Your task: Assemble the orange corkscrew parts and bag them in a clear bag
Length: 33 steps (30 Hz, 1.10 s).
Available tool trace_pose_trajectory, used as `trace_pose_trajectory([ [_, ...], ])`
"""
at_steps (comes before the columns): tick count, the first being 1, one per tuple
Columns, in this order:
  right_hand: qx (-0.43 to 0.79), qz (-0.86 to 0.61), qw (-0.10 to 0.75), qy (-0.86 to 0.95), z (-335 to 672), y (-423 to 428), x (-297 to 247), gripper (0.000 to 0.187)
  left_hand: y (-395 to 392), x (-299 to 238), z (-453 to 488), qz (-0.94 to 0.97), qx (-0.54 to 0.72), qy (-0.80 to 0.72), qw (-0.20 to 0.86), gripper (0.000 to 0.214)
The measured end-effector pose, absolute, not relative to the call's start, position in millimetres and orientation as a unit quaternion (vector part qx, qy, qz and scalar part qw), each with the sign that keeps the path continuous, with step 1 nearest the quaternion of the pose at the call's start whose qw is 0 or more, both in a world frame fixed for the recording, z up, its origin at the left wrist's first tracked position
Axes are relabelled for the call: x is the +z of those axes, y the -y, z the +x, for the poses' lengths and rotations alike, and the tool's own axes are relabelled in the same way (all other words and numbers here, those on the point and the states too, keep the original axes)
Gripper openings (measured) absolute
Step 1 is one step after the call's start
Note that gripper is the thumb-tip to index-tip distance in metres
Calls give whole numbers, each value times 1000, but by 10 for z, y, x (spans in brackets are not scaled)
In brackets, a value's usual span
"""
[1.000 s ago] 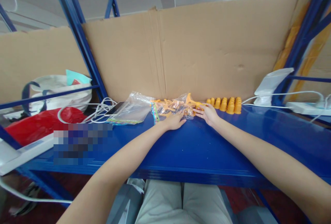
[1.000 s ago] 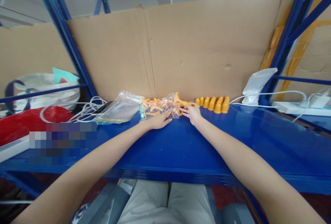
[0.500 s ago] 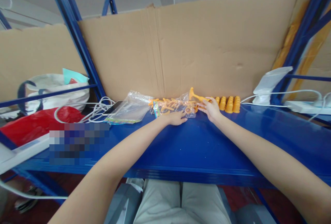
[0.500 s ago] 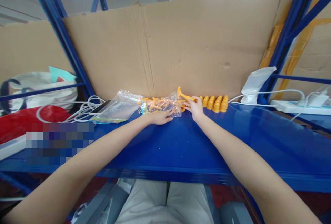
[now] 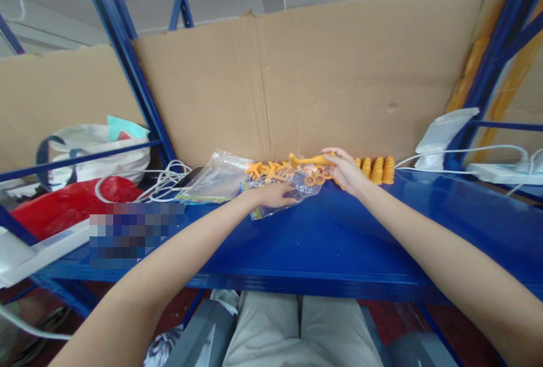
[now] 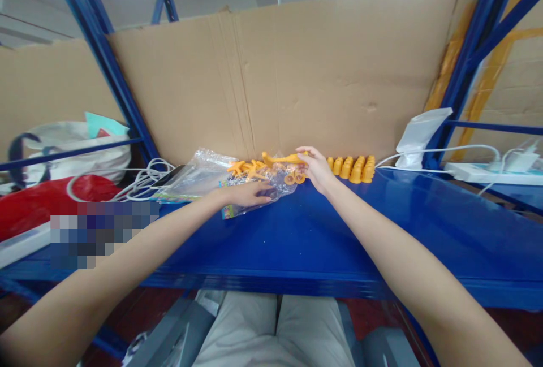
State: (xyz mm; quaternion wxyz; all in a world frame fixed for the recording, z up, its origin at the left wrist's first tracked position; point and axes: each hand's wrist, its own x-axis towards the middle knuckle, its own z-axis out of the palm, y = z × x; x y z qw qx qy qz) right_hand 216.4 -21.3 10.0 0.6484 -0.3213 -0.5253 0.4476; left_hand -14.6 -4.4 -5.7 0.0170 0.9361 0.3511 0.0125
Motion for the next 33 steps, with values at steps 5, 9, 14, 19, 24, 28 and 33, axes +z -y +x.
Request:
trace_pose_trajectory([
  [5, 347, -421, 612, 573, 2186, 179, 63, 15, 209, -157, -54, 919, -78, -383, 46, 65],
  [9, 229, -455, 618, 599, 2327, 87, 45, 18, 291, -145, -22, 919, -109, -375, 59, 60],
  [14, 94, -454, 636, 617, 2467, 44, 61, 12, 330, -71, -95, 927, -92, -362, 43, 54],
  [19, 93, -449, 627, 630, 2514, 49, 62, 9, 304, 80, -219, 937, -65, -340, 58, 49],
  [24, 97, -458, 613, 636, 2490, 53, 40, 9, 240, 241, -149, 938, 5, -344, 35, 41],
  [28, 105, -468, 604, 637, 2470, 46, 39, 10, 196, 256, 89, 936, 40, -347, -43, 50],
  [33, 111, -476, 602, 631, 2490, 29, 49, 10, 178, 226, 365, 917, -21, -390, -80, 57],
])
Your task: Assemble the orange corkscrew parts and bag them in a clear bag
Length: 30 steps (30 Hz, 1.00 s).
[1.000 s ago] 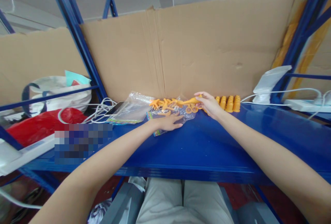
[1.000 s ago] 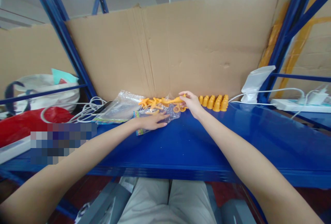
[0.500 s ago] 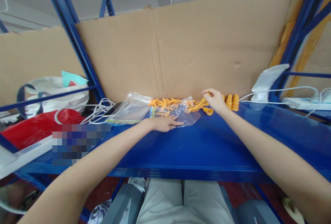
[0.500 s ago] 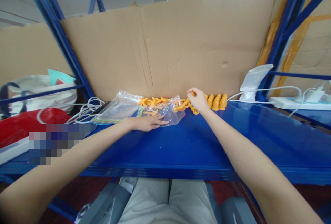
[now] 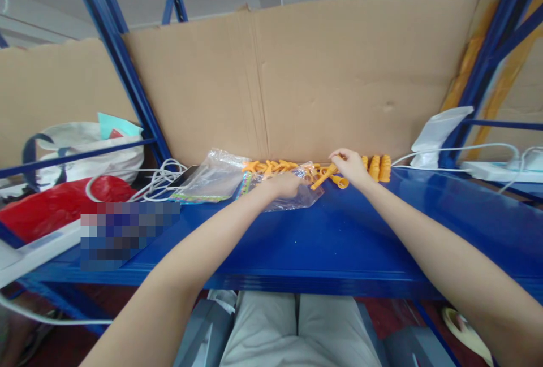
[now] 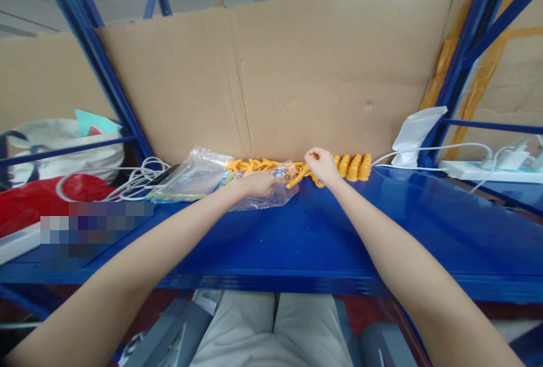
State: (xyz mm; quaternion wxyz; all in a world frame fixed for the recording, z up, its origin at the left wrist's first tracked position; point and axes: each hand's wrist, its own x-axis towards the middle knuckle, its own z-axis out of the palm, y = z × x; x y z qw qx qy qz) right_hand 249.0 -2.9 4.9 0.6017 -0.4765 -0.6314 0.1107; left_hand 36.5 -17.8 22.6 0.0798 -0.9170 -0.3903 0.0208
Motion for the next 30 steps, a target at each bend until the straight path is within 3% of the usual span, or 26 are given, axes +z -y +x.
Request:
trace_pose_trajectory([
  [9, 129, -454, 594, 651, 2513, 67, 46, 8, -70, 200, 446, -929, 14, 356, 99, 31],
  [17, 153, -416, 590, 675, 2466, 81, 38, 9, 10, 361, 428, -943, -62, 308, 110, 28],
  [30, 408, -360, 506, 669, 2299, 286, 110, 18, 4, 396, 390, -929, -145, 323, 106, 20],
])
